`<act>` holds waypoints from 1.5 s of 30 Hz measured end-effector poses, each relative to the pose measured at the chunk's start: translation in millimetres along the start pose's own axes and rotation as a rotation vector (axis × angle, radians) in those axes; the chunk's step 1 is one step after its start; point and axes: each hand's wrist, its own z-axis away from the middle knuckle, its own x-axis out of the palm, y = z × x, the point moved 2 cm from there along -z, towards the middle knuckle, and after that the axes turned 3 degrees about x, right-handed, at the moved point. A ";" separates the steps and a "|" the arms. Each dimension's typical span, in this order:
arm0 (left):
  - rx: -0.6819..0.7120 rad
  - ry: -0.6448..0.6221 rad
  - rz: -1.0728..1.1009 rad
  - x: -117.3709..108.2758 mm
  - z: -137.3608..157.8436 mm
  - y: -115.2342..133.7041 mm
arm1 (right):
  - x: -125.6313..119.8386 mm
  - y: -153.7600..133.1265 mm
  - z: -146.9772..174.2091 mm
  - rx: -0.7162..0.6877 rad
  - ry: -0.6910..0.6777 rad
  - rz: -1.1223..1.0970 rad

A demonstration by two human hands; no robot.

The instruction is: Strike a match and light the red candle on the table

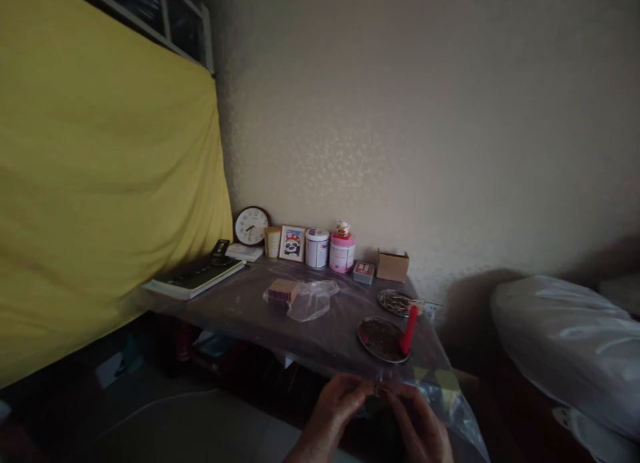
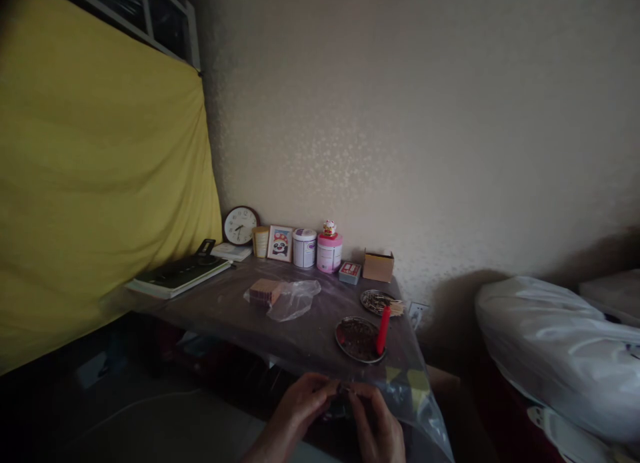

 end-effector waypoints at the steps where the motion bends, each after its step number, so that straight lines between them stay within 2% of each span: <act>1: 0.014 0.018 -0.004 0.7 0.6 1.5 | 0.3 -0.4 0.3 0.002 0.000 -0.009; 6: 0.041 0.034 0.013 2.8 0.5 3.0 | 0.7 -1.1 0.9 -0.010 -0.028 -0.009; 11: 0.031 0.034 0.035 2.7 0.3 2.1 | 1.2 -3.8 0.3 -0.011 0.018 -0.045; 25: 0.048 0.030 0.075 -1.8 -1.9 -2.0 | 1.2 -0.3 2.0 0.033 -0.047 -0.023; 40: 0.042 0.041 0.093 0.3 -1.5 0.8 | 0.5 3.6 -0.5 -0.005 -0.058 0.026; 45: 0.052 0.024 0.147 0.3 -2.4 0.7 | 3.0 6.4 -3.1 -0.091 -0.025 0.058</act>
